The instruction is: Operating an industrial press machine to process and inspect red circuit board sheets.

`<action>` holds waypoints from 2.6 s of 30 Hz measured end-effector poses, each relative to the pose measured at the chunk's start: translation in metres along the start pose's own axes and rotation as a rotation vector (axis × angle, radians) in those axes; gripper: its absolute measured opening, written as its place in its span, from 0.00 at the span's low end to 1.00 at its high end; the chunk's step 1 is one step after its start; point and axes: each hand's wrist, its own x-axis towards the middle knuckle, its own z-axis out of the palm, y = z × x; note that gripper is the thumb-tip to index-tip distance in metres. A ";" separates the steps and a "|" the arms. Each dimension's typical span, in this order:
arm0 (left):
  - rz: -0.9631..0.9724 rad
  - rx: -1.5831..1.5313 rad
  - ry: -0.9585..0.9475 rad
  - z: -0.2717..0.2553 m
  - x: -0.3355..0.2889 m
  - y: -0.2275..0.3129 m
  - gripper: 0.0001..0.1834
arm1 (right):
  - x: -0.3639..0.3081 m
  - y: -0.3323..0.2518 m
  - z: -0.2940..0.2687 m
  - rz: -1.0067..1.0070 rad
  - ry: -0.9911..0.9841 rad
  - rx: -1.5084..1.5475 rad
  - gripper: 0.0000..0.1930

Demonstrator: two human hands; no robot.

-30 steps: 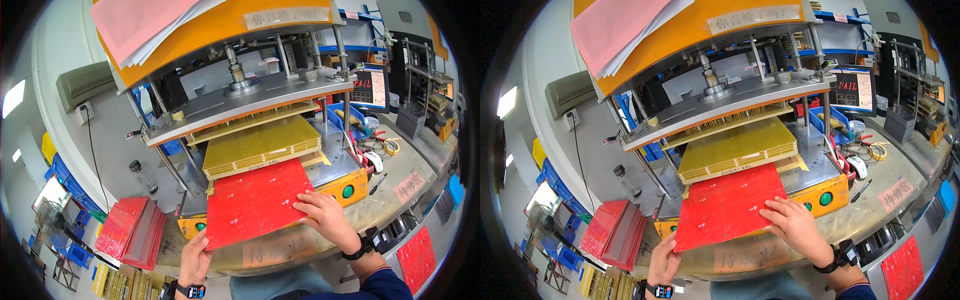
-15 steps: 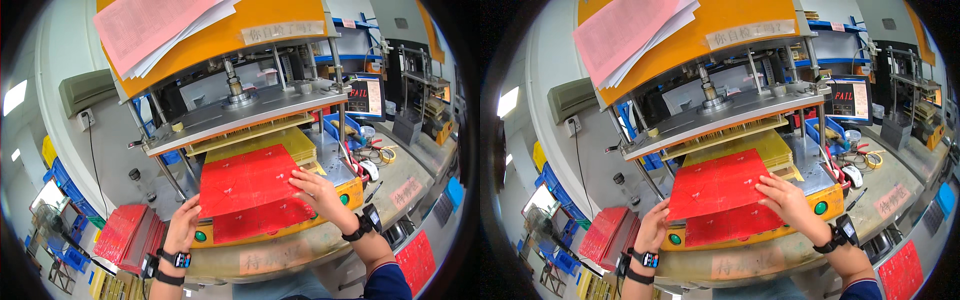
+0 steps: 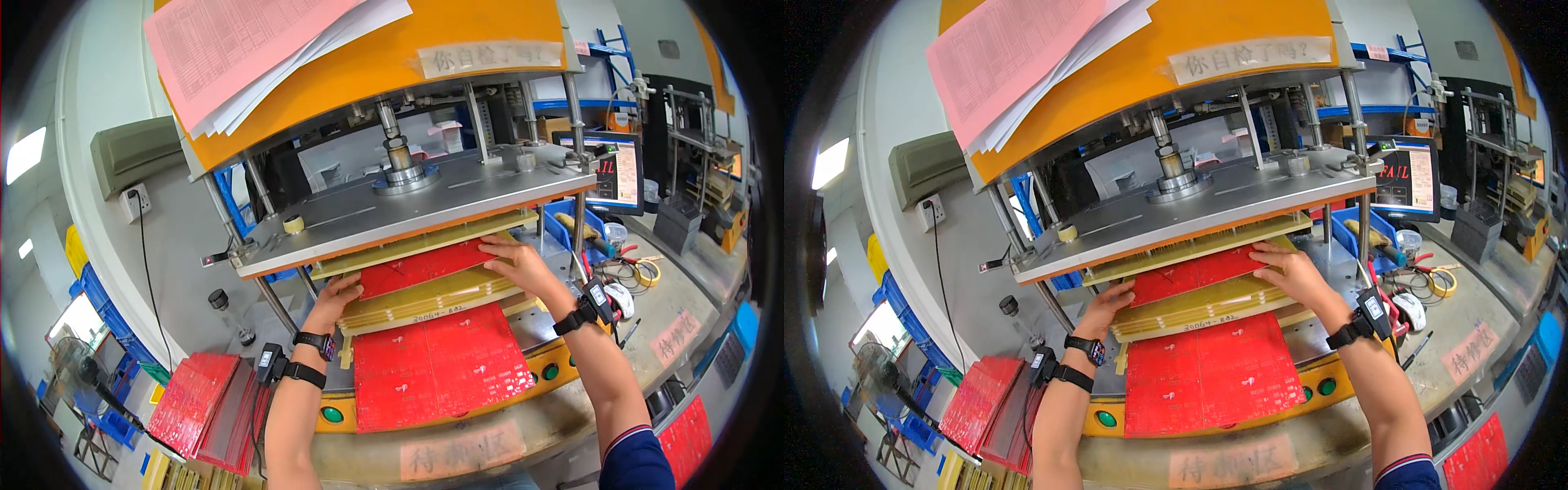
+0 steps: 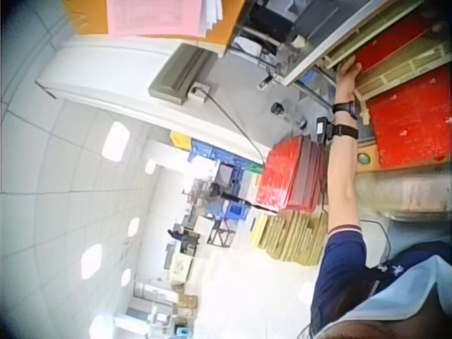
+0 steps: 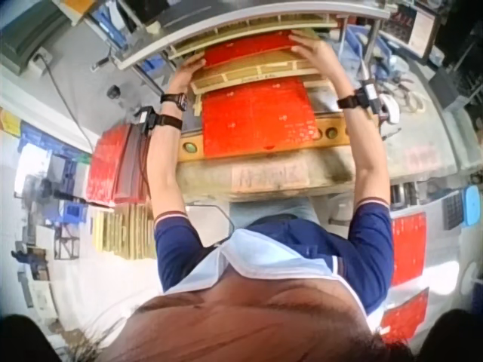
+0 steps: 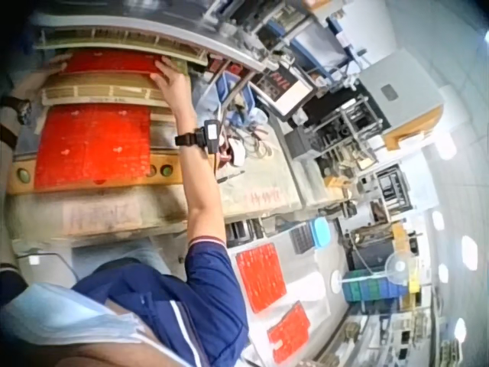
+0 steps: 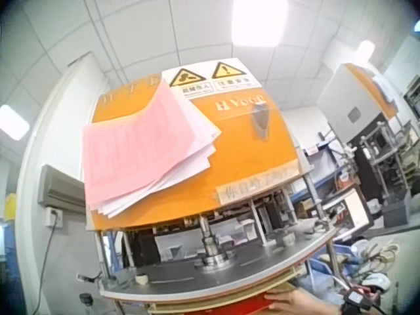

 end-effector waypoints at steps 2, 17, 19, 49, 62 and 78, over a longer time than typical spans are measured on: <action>0.047 0.167 -0.024 -0.002 0.014 -0.005 0.23 | 0.009 0.004 0.000 0.041 -0.022 0.000 0.18; 0.022 0.049 -0.132 -0.012 0.050 -0.032 0.26 | 0.028 0.024 0.011 0.073 -0.006 0.070 0.16; -0.006 0.023 -0.147 -0.012 0.050 -0.033 0.25 | 0.027 0.022 0.010 0.114 -0.026 0.073 0.16; -0.005 0.232 -0.256 -0.009 0.046 -0.020 0.24 | 0.023 0.042 0.009 0.100 -0.204 -0.011 0.18; 0.119 0.487 -0.190 -0.011 0.044 -0.020 0.28 | 0.028 0.023 0.013 0.287 -0.167 0.176 0.17; 0.199 0.441 -0.194 -0.008 0.039 -0.017 0.23 | 0.028 0.054 0.036 0.471 0.090 -0.059 0.13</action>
